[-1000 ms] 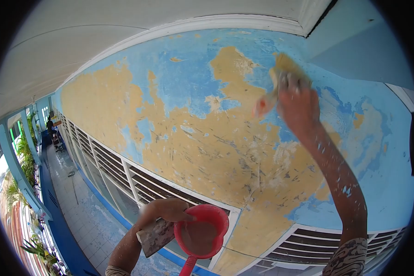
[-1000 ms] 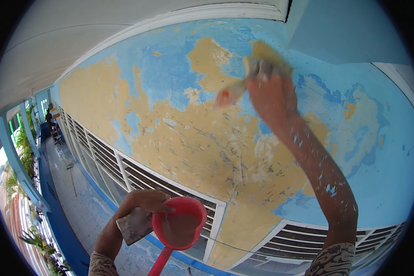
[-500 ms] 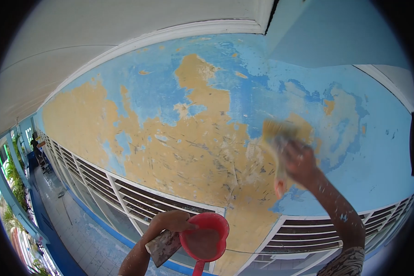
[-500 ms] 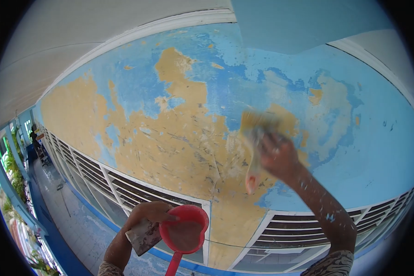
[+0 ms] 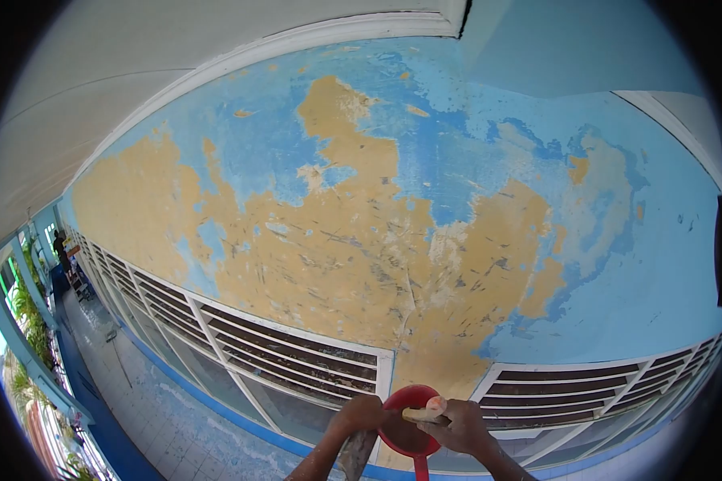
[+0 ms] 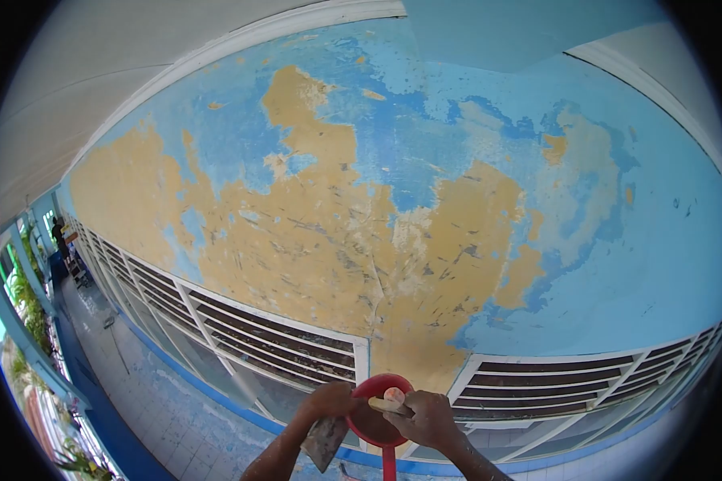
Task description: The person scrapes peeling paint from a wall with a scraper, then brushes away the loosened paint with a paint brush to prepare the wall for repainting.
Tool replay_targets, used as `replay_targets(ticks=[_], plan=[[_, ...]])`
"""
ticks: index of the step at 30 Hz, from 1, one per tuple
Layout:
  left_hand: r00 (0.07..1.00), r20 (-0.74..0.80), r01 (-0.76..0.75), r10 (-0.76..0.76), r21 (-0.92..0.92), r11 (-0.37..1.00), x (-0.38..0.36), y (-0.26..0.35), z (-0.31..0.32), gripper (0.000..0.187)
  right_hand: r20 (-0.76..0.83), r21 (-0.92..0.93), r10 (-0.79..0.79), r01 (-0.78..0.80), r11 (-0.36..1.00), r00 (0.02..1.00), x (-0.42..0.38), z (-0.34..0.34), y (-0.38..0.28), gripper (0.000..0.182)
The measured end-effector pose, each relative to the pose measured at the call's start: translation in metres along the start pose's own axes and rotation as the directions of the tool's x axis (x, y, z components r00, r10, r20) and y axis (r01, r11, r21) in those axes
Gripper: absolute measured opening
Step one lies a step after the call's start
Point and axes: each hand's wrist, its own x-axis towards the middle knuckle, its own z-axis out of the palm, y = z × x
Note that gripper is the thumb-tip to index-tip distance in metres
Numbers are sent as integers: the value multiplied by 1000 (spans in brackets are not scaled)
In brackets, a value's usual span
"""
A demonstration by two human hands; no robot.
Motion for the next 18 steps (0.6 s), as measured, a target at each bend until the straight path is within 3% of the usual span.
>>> replay_targets(ticks=[2, 5, 6, 7, 8, 9, 11, 12, 13, 15, 16, 18], plan=[[1000, -7, 26, -26, -18, 999, 15, -10, 41, 59, 111, -121, 123, -110, 987, 986, -5, 5, 3, 29], [994, 65, -87, 88, -22, 996, 34, -30, 85, 52, 158, 116, 8, -27, 993, 987, -20, 32, 25, 27], [996, 30, -84, 88, -135, 987, 21, -19, 79, 50, 164, 118, 13, -33, 992, 986, -25, 39, 29, 27], [996, -4, -83, 84, -245, 966, 10, -9, 74, 49, 61, 200, 44, -55, 978, 997, -30, 46, 31, 27], [999, -38, -38, 30, -230, 972, 5, -4, 73, 51, -41, 281, 85, -70, 957, 996, -34, 51, 31, 28], [999, -30, -34, 28, -235, 971, 7, -6, 79, 51, -35, 282, 92, -79, 956, 995, -34, 49, 26, 28], [993, -3, 113, -118, -258, 960, 15, -11, 93, 55, -260, 287, 56, 22, 958, 964, -34, 43, 13, 29], [993, 7, 115, -117, -258, 959, 12, -6, 91, 55, -372, 338, 18, 117, 934, 928, -36, 53, 26, 26], [991, 35, 130, -125, -259, 957, 7, 1, 84, 57, -370, 340, 29, 107, 934, 928, -38, 57, 29, 26], [988, 78, 148, -132, -257, 955, 10, -1, 94, 59, -413, 488, 302, -71, 870, 860, -43, 66, 31, 24], [992, 21, 124, -123, -282, 951, 22, -14, 112, 55, -371, 551, 386, -134, 824, 845, -43, 70, 34, 23], [990, -45, 110, -133, -337, 935, 22, -16, 116, 52, -352, 479, 357, -161, 863, 865, -44, 67, 31, 21]])
